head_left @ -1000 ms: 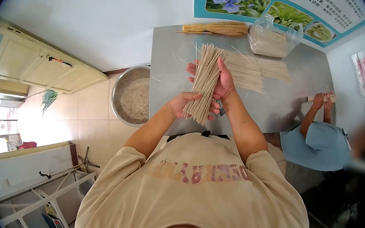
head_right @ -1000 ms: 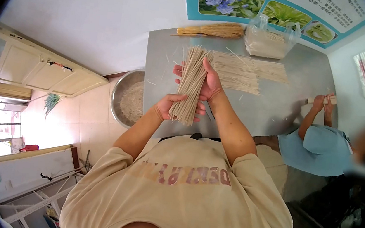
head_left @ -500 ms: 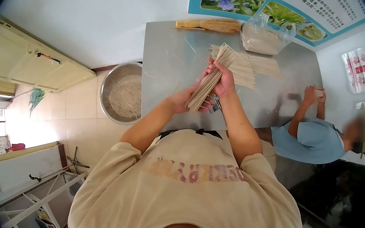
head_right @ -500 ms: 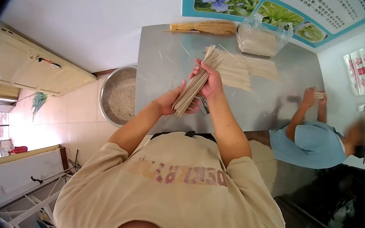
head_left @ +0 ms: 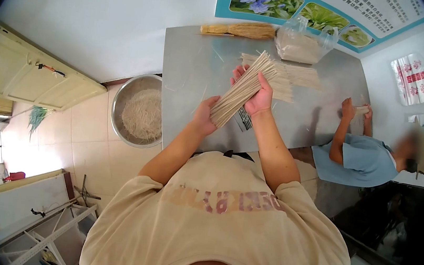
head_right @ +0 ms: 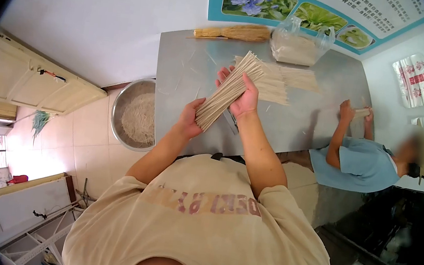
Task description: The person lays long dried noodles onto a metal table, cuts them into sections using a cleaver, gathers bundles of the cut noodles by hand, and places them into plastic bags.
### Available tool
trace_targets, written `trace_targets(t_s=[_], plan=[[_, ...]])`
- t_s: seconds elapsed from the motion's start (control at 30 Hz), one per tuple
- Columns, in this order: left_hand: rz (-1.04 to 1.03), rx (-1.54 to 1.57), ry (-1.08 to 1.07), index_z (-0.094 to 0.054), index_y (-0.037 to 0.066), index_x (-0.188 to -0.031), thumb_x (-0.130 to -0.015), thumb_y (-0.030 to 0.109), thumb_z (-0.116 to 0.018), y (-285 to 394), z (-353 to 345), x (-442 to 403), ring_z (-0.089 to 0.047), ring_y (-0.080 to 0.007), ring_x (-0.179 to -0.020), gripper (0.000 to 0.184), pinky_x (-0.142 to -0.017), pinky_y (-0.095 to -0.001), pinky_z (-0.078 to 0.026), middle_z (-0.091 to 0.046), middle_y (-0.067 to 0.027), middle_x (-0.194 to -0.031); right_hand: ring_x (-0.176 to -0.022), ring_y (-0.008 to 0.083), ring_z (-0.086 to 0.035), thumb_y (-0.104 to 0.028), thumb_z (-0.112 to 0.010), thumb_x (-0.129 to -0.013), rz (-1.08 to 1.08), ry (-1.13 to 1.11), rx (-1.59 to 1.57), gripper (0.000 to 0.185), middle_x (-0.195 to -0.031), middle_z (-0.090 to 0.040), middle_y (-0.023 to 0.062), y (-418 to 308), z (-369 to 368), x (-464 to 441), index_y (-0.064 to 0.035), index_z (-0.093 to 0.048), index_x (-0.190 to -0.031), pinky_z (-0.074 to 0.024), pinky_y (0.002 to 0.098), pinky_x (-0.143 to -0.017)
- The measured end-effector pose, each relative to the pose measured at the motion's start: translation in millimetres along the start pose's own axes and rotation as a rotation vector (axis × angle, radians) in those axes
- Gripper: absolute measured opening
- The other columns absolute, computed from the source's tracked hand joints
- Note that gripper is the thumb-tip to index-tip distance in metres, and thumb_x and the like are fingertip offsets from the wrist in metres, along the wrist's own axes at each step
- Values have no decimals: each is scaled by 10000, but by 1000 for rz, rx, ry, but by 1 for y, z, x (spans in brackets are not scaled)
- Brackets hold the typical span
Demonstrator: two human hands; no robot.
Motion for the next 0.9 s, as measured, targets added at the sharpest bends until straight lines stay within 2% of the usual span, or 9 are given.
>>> trace_targets(t_s=[0.13, 0.33, 0.43, 0.53, 0.6, 0.7, 0.77, 0.83, 0.9], plan=[[-29, 7, -16, -589, -4, -1159, -1009, 271, -459, 10, -10, 9, -679, -270, -933, 339, -813, -425, -576, -675, -145, -1060, -1141, 325, -610, -244, -634, -946, 10, -27, 14, 354, -1118, -656, 146, 5, 2, -8, -20, -570, -1213, -456, 496, -1060], [-14, 51, -99, -608, 18, -1180, -1003, 299, -470, 31, -17, 14, -699, -262, -862, 360, -775, -398, -587, -703, -132, -1030, -1121, 341, -619, -144, -684, -921, -132, -129, 351, 245, -997, -681, 154, -10, -49, 5, -16, -593, -1109, -481, 470, -1038], [55, 17, -129, -605, 19, -1179, -999, 320, -478, 41, -23, 6, -689, -251, -914, 374, -826, -410, -570, -697, -124, -1072, -1070, 329, -645, -155, -699, -918, -104, -166, 413, 233, -977, -684, 154, -13, -64, 2, -4, -608, -1071, -500, 452, -999], [-97, -152, -38, -603, 33, -1243, -981, 352, -510, 49, -34, 5, -671, -223, -936, 423, -851, -350, -534, -679, -112, -1158, -1039, 314, -658, -137, -682, -939, 85, -104, 604, 167, -989, -698, 155, -12, -73, -7, 5, -641, -1018, -505, 452, -990], [-557, -678, 453, -619, 48, -1254, -971, 384, -570, 57, -30, -2, -604, -224, -1108, 442, -955, -357, -466, -683, -82, -1169, -1007, 294, -671, -141, -690, -939, 329, -57, 721, 193, -994, -708, 175, -11, -71, -19, 21, -633, -1026, -516, 419, -941], [-728, -826, 325, -651, 89, -1239, -950, 352, -634, 67, -52, 7, -576, -207, -1109, 392, -940, -340, -456, -679, -77, -1167, -990, 281, -673, -144, -696, -935, 458, -27, 837, 209, -975, -708, 180, -16, -78, -26, 36, -626, -1015, -519, 413, -938], [-775, -901, 287, -675, 106, -1195, -948, 320, -656, 68, -73, 16, -565, -191, -1079, 328, -926, -343, -457, -671, -86, -1161, -980, 282, -677, -143, -689, -939, 446, -17, 832, 203, -956, -708, 182, -21, -77, -32, 32, -623, -1017, -516, 419, -962], [-1020, -1017, 209, -667, 72, -1187, -945, 331, -663, 69, -86, 13, -579, -192, -1092, 355, -925, -349, -464, -666, -106, -1164, -968, 285, -677, -143, -691, -936, 391, 2, 714, 195, -939, -700, 169, -27, -70, -41, 24, -620, -1006, -517, 431, -980], [-1034, -1007, 187, -659, 50, -1185, -935, 327, -677, 71, -84, 4, -599, -200, -1074, 374, -911, -356, -475, -664, -112, -1171, -974, 286, -673, -150, -688, -938, 345, 9, 659, 188, -949, -693, 160, -33, -67, -42, 14, -620, -1001, -519, 435, -981]])
Point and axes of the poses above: each hand's wrist, its own x-axis away from the middle knuckle, its own z-axis out of the back of the hand, y = z × x, the point moved 1 cm from there along -x, towards the middle knuckle
